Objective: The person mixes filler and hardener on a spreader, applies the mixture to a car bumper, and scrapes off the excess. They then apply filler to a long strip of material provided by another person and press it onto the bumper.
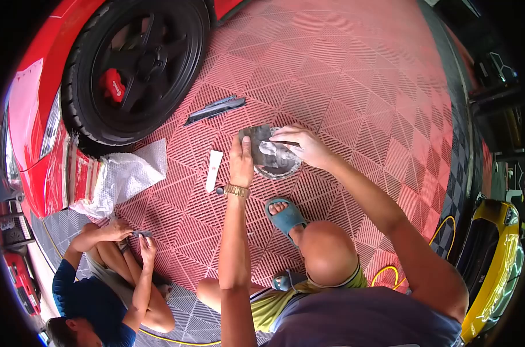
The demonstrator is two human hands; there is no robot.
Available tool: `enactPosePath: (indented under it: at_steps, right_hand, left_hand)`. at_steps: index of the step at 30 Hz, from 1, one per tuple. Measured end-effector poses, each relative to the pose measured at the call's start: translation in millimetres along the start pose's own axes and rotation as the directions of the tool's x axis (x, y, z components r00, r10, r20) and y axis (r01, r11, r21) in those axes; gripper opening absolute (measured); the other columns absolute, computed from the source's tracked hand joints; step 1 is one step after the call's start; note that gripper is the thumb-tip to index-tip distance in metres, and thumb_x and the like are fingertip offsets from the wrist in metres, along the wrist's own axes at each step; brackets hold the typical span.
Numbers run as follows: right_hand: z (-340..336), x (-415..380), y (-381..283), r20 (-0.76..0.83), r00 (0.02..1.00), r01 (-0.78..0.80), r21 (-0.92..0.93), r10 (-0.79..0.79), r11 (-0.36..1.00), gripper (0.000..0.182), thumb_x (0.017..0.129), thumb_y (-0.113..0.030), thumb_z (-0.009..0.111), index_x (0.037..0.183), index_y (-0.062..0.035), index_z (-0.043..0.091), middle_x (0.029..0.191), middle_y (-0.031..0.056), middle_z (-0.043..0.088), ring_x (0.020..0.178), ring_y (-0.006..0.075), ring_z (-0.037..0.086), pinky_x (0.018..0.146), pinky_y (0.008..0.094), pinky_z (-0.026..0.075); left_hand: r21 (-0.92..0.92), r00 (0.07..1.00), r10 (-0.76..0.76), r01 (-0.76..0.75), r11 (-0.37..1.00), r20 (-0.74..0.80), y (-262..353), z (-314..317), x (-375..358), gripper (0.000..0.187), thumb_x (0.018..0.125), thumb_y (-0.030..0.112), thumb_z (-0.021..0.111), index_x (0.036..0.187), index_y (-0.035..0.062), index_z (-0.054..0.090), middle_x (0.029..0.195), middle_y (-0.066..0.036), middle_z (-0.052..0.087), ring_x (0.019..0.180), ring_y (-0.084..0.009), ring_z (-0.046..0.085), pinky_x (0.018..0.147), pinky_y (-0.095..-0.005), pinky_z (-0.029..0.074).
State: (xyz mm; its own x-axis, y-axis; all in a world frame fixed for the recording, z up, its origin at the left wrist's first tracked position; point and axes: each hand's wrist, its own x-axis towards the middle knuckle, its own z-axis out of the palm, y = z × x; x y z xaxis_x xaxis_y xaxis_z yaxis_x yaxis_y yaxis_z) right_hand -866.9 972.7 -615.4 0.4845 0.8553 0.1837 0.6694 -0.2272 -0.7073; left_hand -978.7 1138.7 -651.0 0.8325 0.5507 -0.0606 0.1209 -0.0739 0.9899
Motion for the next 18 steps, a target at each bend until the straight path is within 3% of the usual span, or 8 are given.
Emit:
enactPosePath:
  at_steps: [2, 5, 10, 12, 13, 15, 17, 18]
  right_hand:
    - [0, 4, 1, 0.063, 0.995, 0.083, -0.044, -0.080, 0.996, 0.029, 0.078, -0.007, 0.060, 0.107, -0.0069, 0.066, 0.108, 0.0069, 0.064, 0.104, 0.0232, 0.056, 0.092, 0.0348, 0.044]
    - [0, 5, -2, 0.121, 0.980, 0.176, -0.149, -0.159, 0.973, 0.033, 0.074, -0.002, 0.058, 0.105, -0.0082, 0.067, 0.108, 0.0034, 0.064, 0.102, 0.0222, 0.057, 0.091, 0.0341, 0.045]
    - [-7, -2, -1, 0.218, 0.955, 0.243, -0.196, -0.199, 0.950, 0.037, 0.069, 0.003, 0.057, 0.103, -0.0081, 0.067, 0.108, 0.0016, 0.064, 0.100, 0.0208, 0.058, 0.090, 0.0332, 0.047]
    - [-18, -9, 4, 0.290, 0.941, 0.219, -0.134, -0.173, 0.966, 0.034, 0.072, 0.004, 0.056, 0.103, -0.0056, 0.066, 0.107, 0.0052, 0.064, 0.100, 0.0221, 0.057, 0.091, 0.0336, 0.046]
    - [-25, -11, 2, 0.202, 0.970, 0.137, 0.010, -0.136, 0.991, 0.032, 0.074, 0.004, 0.056, 0.103, -0.0051, 0.066, 0.107, 0.0067, 0.063, 0.100, 0.0228, 0.057, 0.091, 0.0337, 0.046]
    - [-36, -14, -2, 0.040, 0.999, 0.006, 0.312, -0.020, 0.950, 0.028, 0.078, 0.004, 0.055, 0.103, -0.0042, 0.065, 0.106, 0.0095, 0.061, 0.100, 0.0242, 0.057, 0.091, 0.0341, 0.045]
    - [-33, -17, 1, -0.059, 0.997, 0.069, 0.306, -0.053, 0.949, 0.027, 0.084, 0.002, 0.052, 0.110, -0.0033, 0.057, 0.114, 0.0127, 0.052, 0.110, 0.0264, 0.051, 0.095, 0.0348, 0.041]
    - [-23, -17, -6, -0.109, 0.992, 0.093, 0.295, -0.063, 0.951, 0.029, 0.084, 0.002, 0.053, 0.112, -0.0033, 0.056, 0.116, 0.0128, 0.050, 0.112, 0.0266, 0.049, 0.096, 0.0350, 0.040]
  left_hand:
    - [0.007, 0.999, 0.036, -0.036, 0.999, -0.011, -13, 1, 6, 0.034, 0.099, 0.024, 0.043, 0.119, -0.0022, 0.051, 0.100, -0.011, 0.061, 0.088, -0.0166, 0.055, 0.080, -0.0282, 0.045]
    - [0.028, 0.998, 0.020, -0.019, 0.999, -0.052, -20, 3, 11, 0.033, 0.098, 0.024, 0.041, 0.114, -0.0040, 0.051, 0.101, -0.022, 0.061, 0.092, -0.0331, 0.059, 0.081, -0.0372, 0.045]
    - [0.116, 0.986, 0.051, -0.033, 0.993, -0.161, -27, 5, 17, 0.038, 0.098, 0.025, 0.043, 0.119, -0.0061, 0.049, 0.106, -0.022, 0.061, 0.098, -0.0308, 0.059, 0.086, -0.0343, 0.045]
    - [-0.087, 0.987, 0.009, -0.023, 0.996, -0.161, -12, -2, 21, 0.040, 0.098, 0.026, 0.043, 0.122, -0.0057, 0.048, 0.107, -0.020, 0.061, 0.100, -0.0276, 0.060, 0.083, -0.0321, 0.046]
    - [-0.191, 0.987, -0.011, -0.019, 0.981, -0.158, -3, -5, 23, 0.041, 0.098, 0.027, 0.043, 0.123, -0.0055, 0.047, 0.107, -0.019, 0.061, 0.100, -0.0260, 0.060, 0.082, -0.0310, 0.046]
    - [-0.286, 0.983, -0.138, 0.098, 0.953, -0.120, -4, -9, 24, 0.043, 0.097, 0.029, 0.042, 0.128, -0.0015, 0.042, 0.112, -0.016, 0.058, 0.098, -0.0263, 0.061, 0.065, -0.0302, 0.055]
    - [-0.505, 0.947, -0.318, 0.253, 0.825, -0.046, 17, -2, 11, 0.042, 0.097, 0.029, 0.041, 0.128, 0.0000, 0.040, 0.113, -0.015, 0.056, 0.095, -0.0280, 0.062, 0.055, -0.0311, 0.058]
    - [-0.593, 0.960, -0.281, 0.231, 0.771, 0.009, 11, 2, 8, 0.042, 0.097, 0.029, 0.040, 0.130, 0.0026, 0.037, 0.117, -0.015, 0.054, 0.094, -0.0293, 0.062, 0.048, -0.0344, 0.060]
